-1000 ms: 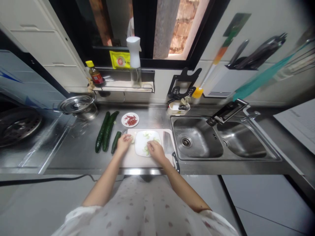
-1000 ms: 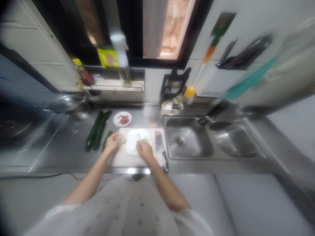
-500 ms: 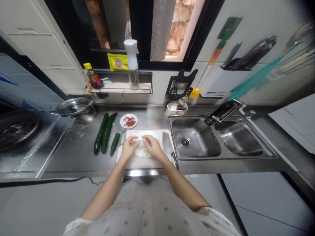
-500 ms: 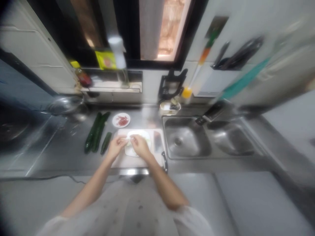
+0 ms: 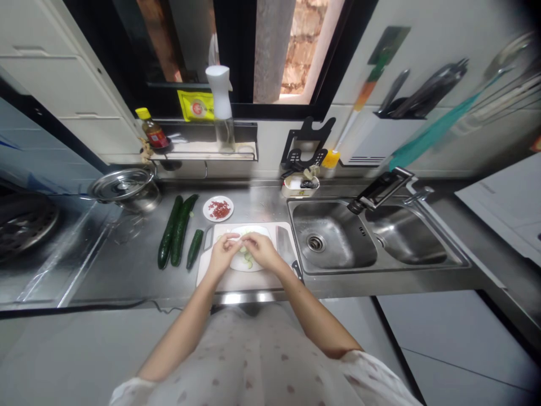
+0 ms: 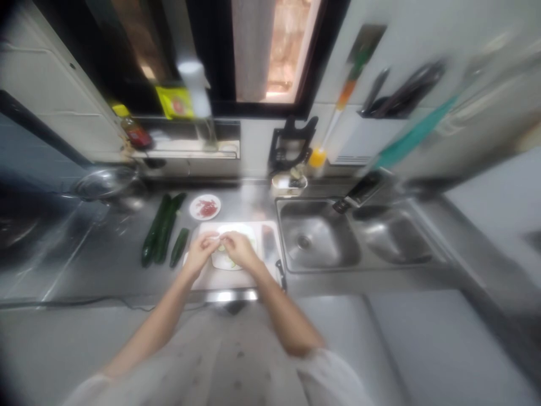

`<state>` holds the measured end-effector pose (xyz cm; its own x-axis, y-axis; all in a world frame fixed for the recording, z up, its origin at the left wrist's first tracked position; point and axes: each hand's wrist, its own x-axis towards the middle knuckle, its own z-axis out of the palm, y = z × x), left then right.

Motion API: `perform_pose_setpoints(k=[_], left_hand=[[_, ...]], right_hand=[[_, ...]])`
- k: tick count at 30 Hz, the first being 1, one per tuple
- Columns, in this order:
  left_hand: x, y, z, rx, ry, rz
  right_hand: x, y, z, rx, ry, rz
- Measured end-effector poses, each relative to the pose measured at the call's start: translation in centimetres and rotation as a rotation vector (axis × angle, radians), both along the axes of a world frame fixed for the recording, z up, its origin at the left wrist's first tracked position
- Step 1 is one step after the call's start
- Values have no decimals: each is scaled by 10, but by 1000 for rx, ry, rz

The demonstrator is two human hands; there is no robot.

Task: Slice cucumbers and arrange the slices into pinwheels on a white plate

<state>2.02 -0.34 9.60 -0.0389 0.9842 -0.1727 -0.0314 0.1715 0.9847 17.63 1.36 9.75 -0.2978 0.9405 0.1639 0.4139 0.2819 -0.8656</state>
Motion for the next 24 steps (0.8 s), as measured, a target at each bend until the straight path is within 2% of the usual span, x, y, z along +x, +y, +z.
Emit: perform_pose_setpoints(k=[5, 14, 19, 24], left_hand=[[0, 3, 3, -149, -177, 48], [6, -2, 4, -497, -572, -64], [9, -7, 19, -667, -740, -197], [8, -7, 35, -634, -850, -224]], right_hand=[[0, 5, 13, -14, 102, -19], [-1, 11, 37, -76, 210, -53], [-1, 11, 42, -74, 227, -57], [-3, 7, 44, -91, 243, -49]])
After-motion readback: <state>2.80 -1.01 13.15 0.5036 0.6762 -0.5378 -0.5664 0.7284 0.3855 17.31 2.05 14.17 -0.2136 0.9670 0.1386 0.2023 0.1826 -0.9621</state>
